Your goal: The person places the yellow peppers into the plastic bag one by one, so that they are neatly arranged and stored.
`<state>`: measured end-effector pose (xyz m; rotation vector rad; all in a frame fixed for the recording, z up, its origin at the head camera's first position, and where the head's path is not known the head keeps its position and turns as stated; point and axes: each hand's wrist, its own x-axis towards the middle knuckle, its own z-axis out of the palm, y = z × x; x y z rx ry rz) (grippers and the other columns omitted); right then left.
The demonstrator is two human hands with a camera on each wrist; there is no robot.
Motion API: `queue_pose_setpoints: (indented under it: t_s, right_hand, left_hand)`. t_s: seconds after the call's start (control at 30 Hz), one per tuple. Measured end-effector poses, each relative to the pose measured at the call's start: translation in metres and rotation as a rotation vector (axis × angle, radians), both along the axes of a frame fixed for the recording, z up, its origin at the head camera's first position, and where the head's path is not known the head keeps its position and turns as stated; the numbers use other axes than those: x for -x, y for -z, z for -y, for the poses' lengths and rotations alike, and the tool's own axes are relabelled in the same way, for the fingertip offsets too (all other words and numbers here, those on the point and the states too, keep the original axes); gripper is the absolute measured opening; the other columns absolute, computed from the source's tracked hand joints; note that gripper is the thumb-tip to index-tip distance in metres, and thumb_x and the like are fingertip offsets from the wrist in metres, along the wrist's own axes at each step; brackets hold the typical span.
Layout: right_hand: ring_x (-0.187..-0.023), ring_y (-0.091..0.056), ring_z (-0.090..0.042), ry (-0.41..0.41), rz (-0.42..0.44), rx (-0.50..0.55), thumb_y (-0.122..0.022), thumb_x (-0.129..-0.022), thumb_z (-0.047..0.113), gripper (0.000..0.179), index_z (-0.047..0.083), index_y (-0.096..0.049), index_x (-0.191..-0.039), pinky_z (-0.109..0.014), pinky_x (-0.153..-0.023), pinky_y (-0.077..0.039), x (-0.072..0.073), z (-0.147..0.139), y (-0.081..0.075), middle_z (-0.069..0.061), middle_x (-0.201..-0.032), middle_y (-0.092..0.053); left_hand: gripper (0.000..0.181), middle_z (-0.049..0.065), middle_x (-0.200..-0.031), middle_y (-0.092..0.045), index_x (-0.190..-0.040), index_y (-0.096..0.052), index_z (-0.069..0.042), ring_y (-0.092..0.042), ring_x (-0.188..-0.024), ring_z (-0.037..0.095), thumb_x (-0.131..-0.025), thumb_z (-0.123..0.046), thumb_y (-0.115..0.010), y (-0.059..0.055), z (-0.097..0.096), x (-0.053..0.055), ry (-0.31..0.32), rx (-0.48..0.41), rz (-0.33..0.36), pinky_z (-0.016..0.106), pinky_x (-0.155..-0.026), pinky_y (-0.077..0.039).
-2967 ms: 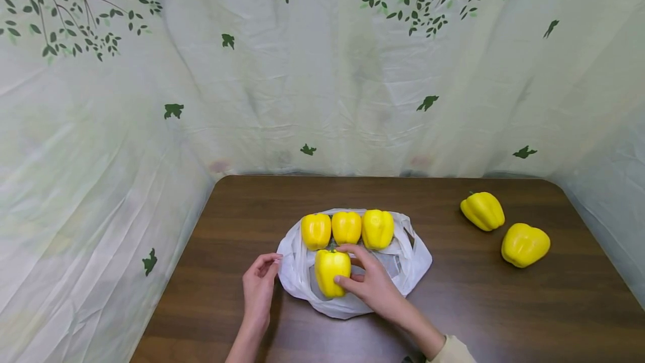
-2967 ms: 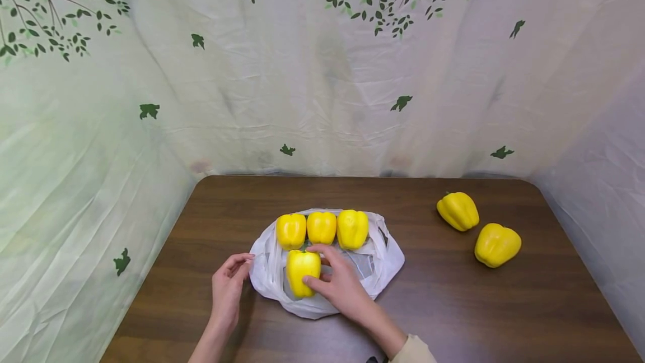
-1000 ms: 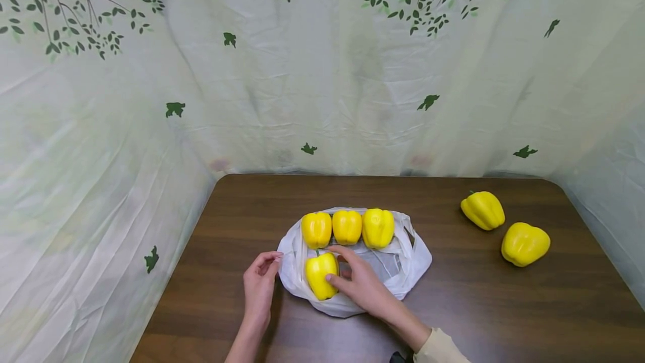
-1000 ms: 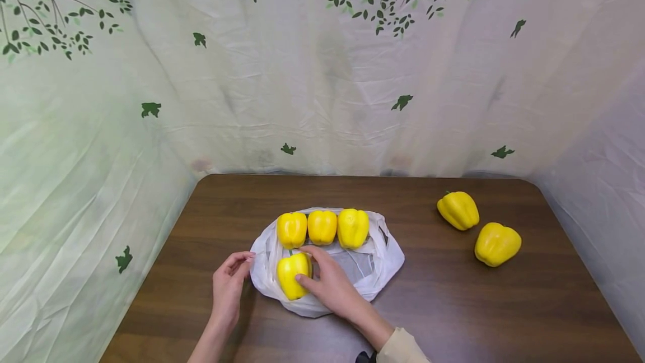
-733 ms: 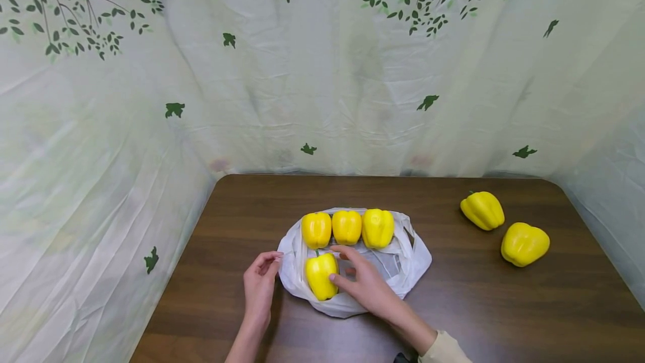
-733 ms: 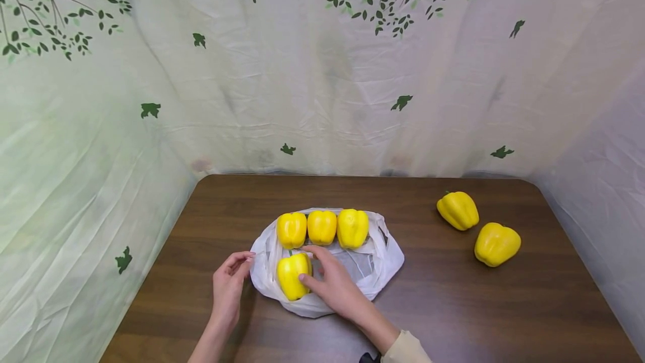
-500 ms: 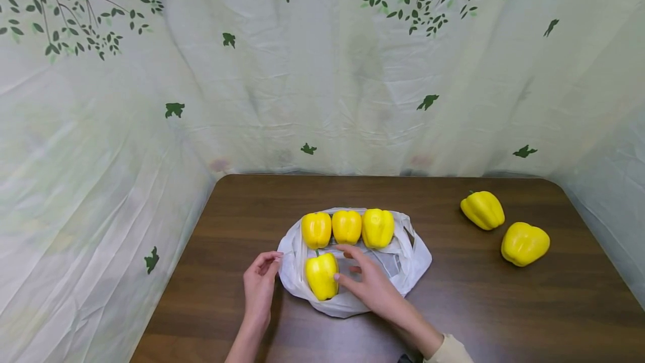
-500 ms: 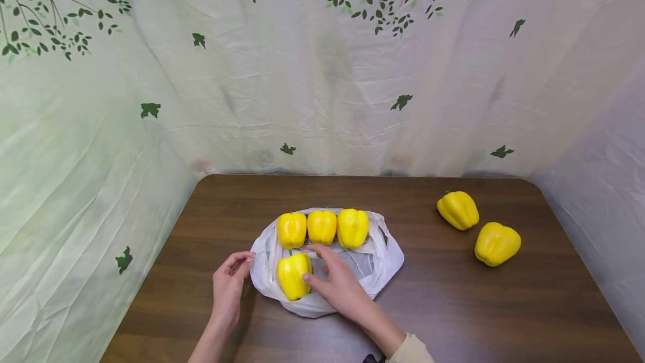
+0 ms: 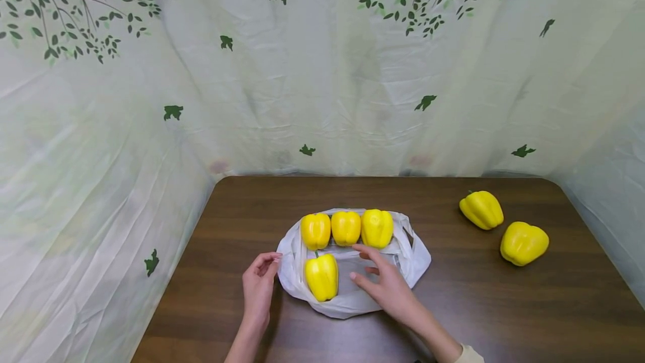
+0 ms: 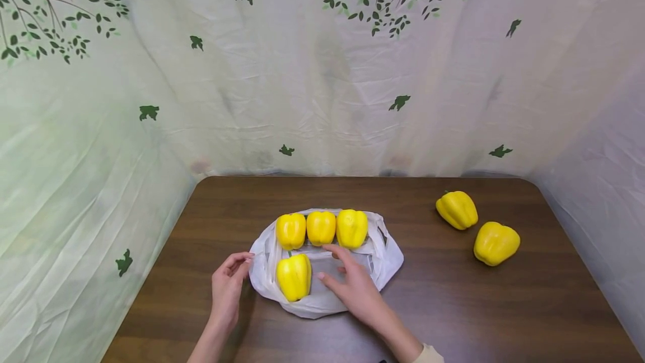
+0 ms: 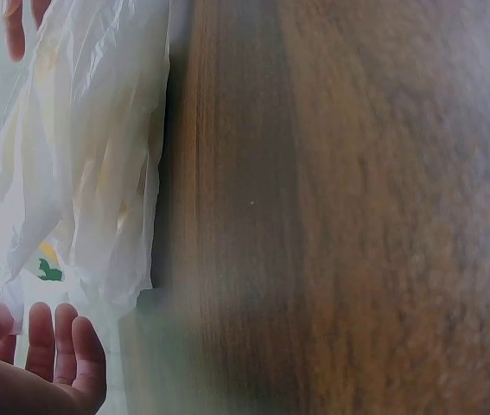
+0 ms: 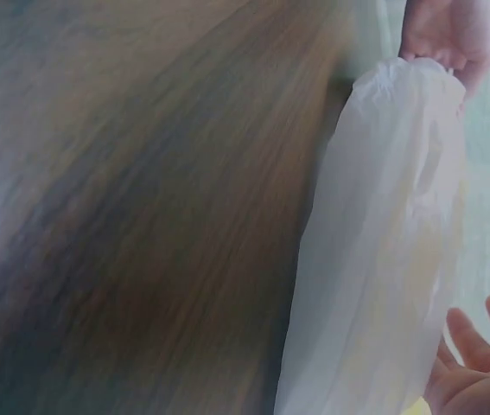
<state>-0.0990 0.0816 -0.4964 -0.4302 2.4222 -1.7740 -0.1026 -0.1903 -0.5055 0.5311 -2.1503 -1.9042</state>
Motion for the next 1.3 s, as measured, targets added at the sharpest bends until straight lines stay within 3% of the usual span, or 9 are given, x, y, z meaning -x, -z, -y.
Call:
queue_pose_setpoints:
  t_s: [0.23,0.43,0.67,0.83,1.3]
  right_hand:
    - [-0.124,-0.051,-0.033,0.060,-0.031,-0.003,-0.075,-0.089,0.024,0.051,0.023,-0.055,-0.136,-0.051,-0.097,-0.046,-0.001,-0.013,0.000,0.004,-0.135,-0.056]
    - [-0.121,-0.054,-0.033,0.107,-0.030,-0.015,-0.075,-0.088,0.022,0.050,0.021,-0.056,-0.135,-0.049,-0.096,-0.047,-0.005,-0.024,0.002,-0.001,-0.134,-0.057]
    - [-0.117,-0.055,-0.036,0.160,-0.042,0.027,-0.075,-0.088,0.010,0.051,0.008,-0.056,-0.135,-0.047,-0.092,-0.050,-0.010,-0.035,0.006,-0.014,-0.129,-0.059]
    - [-0.116,-0.056,-0.034,0.199,-0.018,0.044,-0.074,-0.088,0.008,0.050,0.009,-0.056,-0.135,-0.039,-0.091,-0.052,-0.013,-0.043,0.007,-0.014,-0.130,-0.058]
    - [-0.113,-0.060,-0.032,0.283,0.080,-0.008,-0.073,-0.090,0.016,0.049,0.013,-0.056,-0.136,-0.042,-0.092,-0.051,-0.023,-0.058,0.006,-0.014,-0.129,-0.059]
  left_hand:
    - [0.017,0.015,-0.104,-0.065,-0.108,-0.067,0.005,-0.058,-0.089,0.017,-0.095,-0.005,-0.062,0.001,0.000,0.000,-0.005,0.005,-0.007,0.017,-0.079,-0.049]
    - [0.018,0.014,-0.105,-0.065,-0.110,-0.067,0.004,-0.058,-0.091,0.017,-0.096,-0.005,-0.061,0.000,0.000,0.001,-0.003,0.002,0.012,0.017,-0.081,-0.049]
    - [0.018,0.014,-0.107,-0.064,-0.110,-0.067,0.003,-0.057,-0.092,0.018,-0.096,-0.005,-0.060,0.000,0.001,0.001,-0.003,0.003,0.019,0.017,-0.081,-0.049]
    - [0.018,0.014,-0.107,-0.065,-0.110,-0.067,0.003,-0.058,-0.092,0.018,-0.096,-0.006,-0.061,-0.001,0.000,0.000,-0.003,0.005,0.023,0.017,-0.081,-0.049]
    - [0.018,0.014,-0.107,-0.064,-0.110,-0.067,0.004,-0.058,-0.092,0.018,-0.096,-0.005,-0.061,-0.001,0.002,0.000,-0.007,-0.001,0.017,0.017,-0.082,-0.049]
